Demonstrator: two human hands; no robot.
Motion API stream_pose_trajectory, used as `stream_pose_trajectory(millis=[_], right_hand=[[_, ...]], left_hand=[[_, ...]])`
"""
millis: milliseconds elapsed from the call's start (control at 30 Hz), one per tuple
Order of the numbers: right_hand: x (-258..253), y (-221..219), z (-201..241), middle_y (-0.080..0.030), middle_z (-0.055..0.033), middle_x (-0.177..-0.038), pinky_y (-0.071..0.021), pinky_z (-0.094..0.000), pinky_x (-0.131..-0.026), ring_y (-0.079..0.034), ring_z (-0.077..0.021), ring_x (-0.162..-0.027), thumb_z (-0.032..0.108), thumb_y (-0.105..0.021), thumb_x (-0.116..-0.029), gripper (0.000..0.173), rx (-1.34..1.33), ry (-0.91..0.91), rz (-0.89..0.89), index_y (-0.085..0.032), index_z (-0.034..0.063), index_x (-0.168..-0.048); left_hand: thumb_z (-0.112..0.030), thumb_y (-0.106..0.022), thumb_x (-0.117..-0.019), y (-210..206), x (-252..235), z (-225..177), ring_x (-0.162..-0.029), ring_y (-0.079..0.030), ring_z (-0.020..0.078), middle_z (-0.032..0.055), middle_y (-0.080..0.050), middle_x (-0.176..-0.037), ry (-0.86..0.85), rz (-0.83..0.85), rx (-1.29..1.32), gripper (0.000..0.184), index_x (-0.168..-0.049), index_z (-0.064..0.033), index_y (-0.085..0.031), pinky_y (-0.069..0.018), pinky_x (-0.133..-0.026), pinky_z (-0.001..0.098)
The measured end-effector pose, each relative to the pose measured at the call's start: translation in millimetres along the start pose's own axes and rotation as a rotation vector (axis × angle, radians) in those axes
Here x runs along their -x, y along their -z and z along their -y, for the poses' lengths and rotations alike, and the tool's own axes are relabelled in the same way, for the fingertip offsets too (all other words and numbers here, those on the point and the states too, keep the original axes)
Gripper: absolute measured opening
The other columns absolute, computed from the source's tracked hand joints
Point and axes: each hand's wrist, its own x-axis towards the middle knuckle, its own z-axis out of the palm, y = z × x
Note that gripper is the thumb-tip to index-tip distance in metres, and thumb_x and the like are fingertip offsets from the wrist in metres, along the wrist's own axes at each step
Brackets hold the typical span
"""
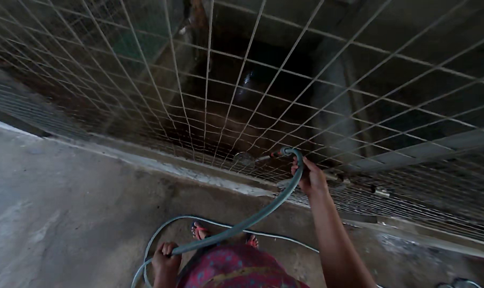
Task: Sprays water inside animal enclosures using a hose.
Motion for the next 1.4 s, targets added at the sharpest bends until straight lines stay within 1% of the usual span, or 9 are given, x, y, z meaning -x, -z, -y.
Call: stream_pose_trajectory(millis=[233,333,400,500,633,800,933,1233,1400], right_hand=[[-1,-1,2,-0.065,-0.0017,-0.075,-0.0567,-0.0196,-0.053,-0.064,-0.0062,-0.056,0.019,-0.035,-0.112,0.029,0.004,-0.016,-0.017,-0.058,0.0042,-0.105],[-1,-2,8,-0.061,-0.0014,-0.071,-0.0532,-0.0194,-0.048,-0.059,-0.0065,-0.051,0.018,-0.033,-0.1114,0.029,0.12,-0.046,-0.009,-0.057,0.0029,-0.106],[1,-6,15,-0.055,0.0004,-0.066,-0.0473,-0.0184,-0.043,-0.052,-0.0053,-0.046,0.018,-0.031,-0.111,0.029,0.232,-0.088,-0.011,-0.055,0.0033,-0.106],[1,-8,20,-0.048,0.003,-0.063,-0.0405,-0.0156,-0.039,-0.044,-0.0023,-0.042,0.022,-0.034,-0.1132,0.028,0.394,-0.108,-0.034,-0.055,0.003,-0.107],[-1,-7,24,-0.046,0.0037,-0.062,-0.0387,-0.0152,-0.039,-0.042,-0.0019,-0.041,0.022,-0.035,-0.1132,0.028,0.489,-0.12,-0.028,-0.055,0.0029,-0.107],[2,-7,26,-0.045,0.0039,-0.063,-0.0395,-0.0153,-0.04,-0.041,-0.002,-0.041,0.021,-0.037,-0.1131,0.027,0.576,-0.103,-0.009,-0.054,0.0023,-0.108],[3,-7,24,-0.045,0.0035,-0.063,-0.0393,-0.0151,-0.04,-0.041,-0.0022,-0.041,0.021,-0.037,-0.1131,0.026,0.579,-0.088,-0.006,-0.054,0.0025,-0.108],[-6,2,24,-0.037,0.0071,-0.055,-0.0317,-0.0144,-0.036,-0.033,0.0,-0.037,0.024,-0.034,-0.1137,0.029,0.6,-0.096,0.03,-0.054,0.0045,-0.105],[-10,10,23,-0.037,0.0078,-0.054,-0.0309,-0.0138,-0.036,-0.033,0.0006,-0.037,0.026,-0.032,-0.1141,0.031,0.575,-0.11,0.089,-0.054,0.0056,-0.104]], left_hand=[[-0.015,-0.02,-0.1068,3,-1,2,-0.032,-0.037,-0.0004,-0.0087,-0.039,-0.042,0.006,-0.003,0.006,0.05,-0.061,-0.0182,-0.041,-0.0344,-0.036,0.0112],[-0.015,-0.02,-0.1066,3,2,5,-0.032,-0.036,-0.0006,-0.0087,-0.038,-0.042,-0.004,-0.01,-0.001,0.049,-0.062,-0.0175,-0.04,-0.0333,-0.036,0.011],[-0.016,-0.02,-0.1071,4,5,9,-0.032,-0.036,-0.0002,-0.0085,-0.037,-0.042,-0.009,-0.016,-0.002,0.049,-0.063,-0.018,-0.04,-0.0334,-0.036,0.0117],[-0.015,-0.021,-0.1068,4,12,15,-0.032,-0.036,-0.0001,-0.0089,-0.037,-0.041,0.002,-0.03,-0.015,0.048,-0.062,-0.0186,-0.039,-0.0342,-0.036,0.0122],[-0.015,-0.02,-0.107,2,21,20,-0.031,-0.036,0.0004,-0.0089,-0.037,-0.041,0.003,-0.036,-0.005,0.049,-0.063,-0.0185,-0.04,-0.0331,-0.035,0.0124],[-0.015,-0.02,-0.1071,8,27,24,-0.032,-0.035,-0.0007,-0.0102,-0.036,-0.042,-0.003,-0.005,-0.031,0.046,-0.065,-0.0197,-0.039,-0.0329,-0.036,0.0119],[-0.014,-0.022,-0.1064,9,31,25,-0.032,-0.035,-0.0005,-0.01,-0.035,-0.042,-0.01,-0.023,0.007,0.045,-0.065,-0.019,-0.039,-0.0321,-0.035,0.012],[-0.013,-0.024,-0.1059,18,43,36,-0.031,-0.035,-0.0014,-0.0094,-0.035,-0.042,-0.035,-0.044,0.046,0.042,-0.066,-0.018,-0.039,-0.0318,-0.034,0.0114],[-0.013,-0.023,-0.1058,20,54,41,-0.032,-0.034,-0.0014,-0.0095,-0.035,-0.042,-0.055,-0.052,0.055,0.043,-0.066,-0.0179,-0.038,-0.0309,-0.034,0.0116]])
